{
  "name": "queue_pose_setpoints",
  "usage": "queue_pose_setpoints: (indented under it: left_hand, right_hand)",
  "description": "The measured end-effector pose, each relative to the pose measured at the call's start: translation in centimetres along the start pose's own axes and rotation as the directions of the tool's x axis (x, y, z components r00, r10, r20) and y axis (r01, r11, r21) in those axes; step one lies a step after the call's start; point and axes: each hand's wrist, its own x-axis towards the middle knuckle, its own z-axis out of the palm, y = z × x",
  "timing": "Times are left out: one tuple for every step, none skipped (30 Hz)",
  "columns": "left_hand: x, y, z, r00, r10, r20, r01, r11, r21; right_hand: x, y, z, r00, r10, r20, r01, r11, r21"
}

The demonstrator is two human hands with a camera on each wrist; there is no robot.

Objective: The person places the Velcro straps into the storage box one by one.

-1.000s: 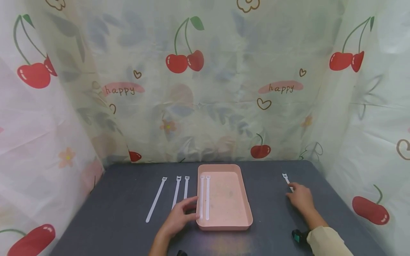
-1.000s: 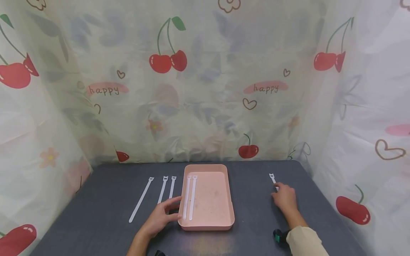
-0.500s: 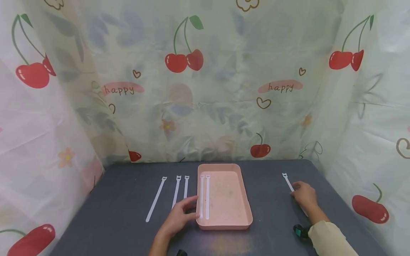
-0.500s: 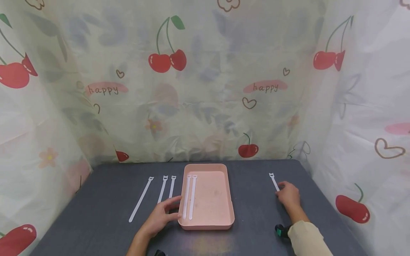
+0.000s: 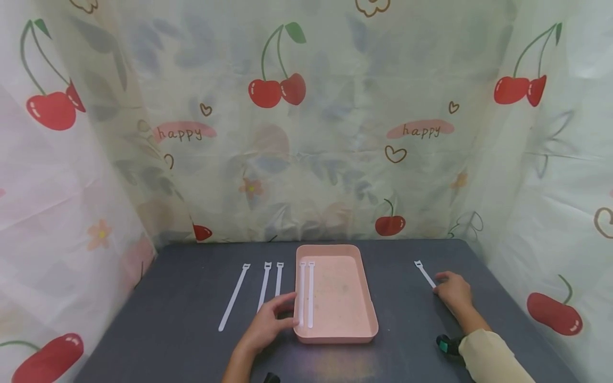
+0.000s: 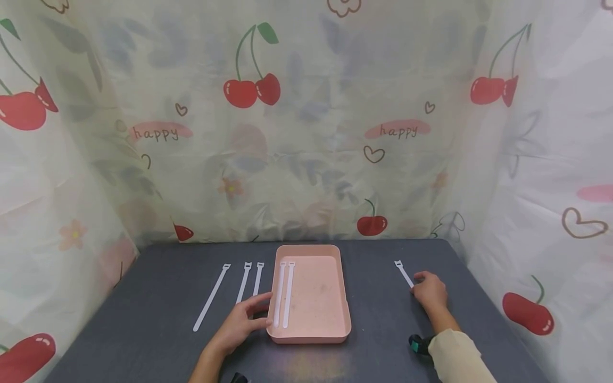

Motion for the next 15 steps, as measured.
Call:
queue_pose_setpoints:
  left_hand:
    - [0.03,-0.04,0.01,1.0,-0.001,-0.001,0.001,1.0,0.006]
    - [0.06,-0.08,0.02,1.0,0.0,-0.001,0.0,1.0,0.009]
    - [0.09,-0.11,0.02,1.0,0.001,-0.001,-0.001,1.0,0.01]
    - [0.12,-0.11,0.03,1.0,0.001,-0.002,-0.001,1.0,0.013]
    - [0.14,-0.13,0.04,1.0,0.006,-0.001,-0.006,1.0,0.016]
    - [0.16,-0.13,0.05,1.0,0.004,0.0,-0.004,1.0,0.016]
    - [0.17,-0.09,0.07,1.0,-0.004,0.0,0.004,1.0,0.018]
    - [0.18,-0.1,0.07,1.0,-0.007,0.002,0.007,1.0,0.018]
    - [0.18,-0.08,0.08,1.0,-0.01,0.003,0.01,1.0,0.019]
    - [0.16,-0.06,0.08,1.0,-0.012,0.004,0.012,1.0,0.019]
    - [0.14,-0.05,0.07,1.0,-0.007,0.006,0.007,1.0,0.019]
    - [0.13,-0.01,0.07,1.0,-0.014,0.003,0.014,1.0,0.02]
    - [0.11,0.01,0.06,1.0,-0.013,0.002,0.013,1.0,0.022]
    - [0.07,0.05,0.04,1.0,-0.012,0.0,0.012,1.0,0.022]
    - [0.03,0.11,0.03,1.0,-0.009,-0.002,0.009,1.0,0.021]
  right_hand:
    - [-0.02,-0.05,0.03,1.0,0.004,-0.003,-0.004,1.0,-0.001]
    - [-0.05,-0.12,0.05,1.0,0.01,-0.006,-0.01,1.0,-0.002]
    - [-0.08,-0.19,0.06,1.0,0.014,-0.01,-0.015,1.0,-0.003]
    - [-0.09,-0.26,0.06,1.0,0.018,-0.014,-0.019,1.0,-0.008]
    - [-0.11,-0.33,0.05,1.0,0.022,-0.018,-0.023,1.0,-0.013]
    - [-0.13,-0.38,0.05,0.999,0.027,-0.02,-0.027,1.0,-0.017]
    - [-0.15,-0.42,0.06,0.999,0.029,-0.023,-0.03,0.999,-0.021]
    - [-0.17,-0.46,0.07,0.999,0.035,-0.023,-0.035,0.999,-0.023]
    - [-0.2,-0.49,0.08,0.999,0.038,-0.022,-0.038,0.999,-0.025]
    - [-0.21,-0.49,0.12,0.999,0.041,-0.021,-0.042,0.999,-0.027]
    - [-0.23,-0.49,0.15,0.999,0.043,-0.02,-0.043,0.999,-0.027]
    - [-0.23,-0.49,0.19,0.999,0.046,-0.021,-0.046,0.999,-0.026]
    - [-0.22,-0.5,0.24,0.999,0.046,-0.022,-0.046,0.999,-0.026]
    - [-0.2,-0.51,0.28,0.999,0.047,-0.023,-0.048,0.999,-0.025]
    - [-0.19,-0.52,0.33,0.999,0.046,-0.026,-0.046,0.999,-0.027]
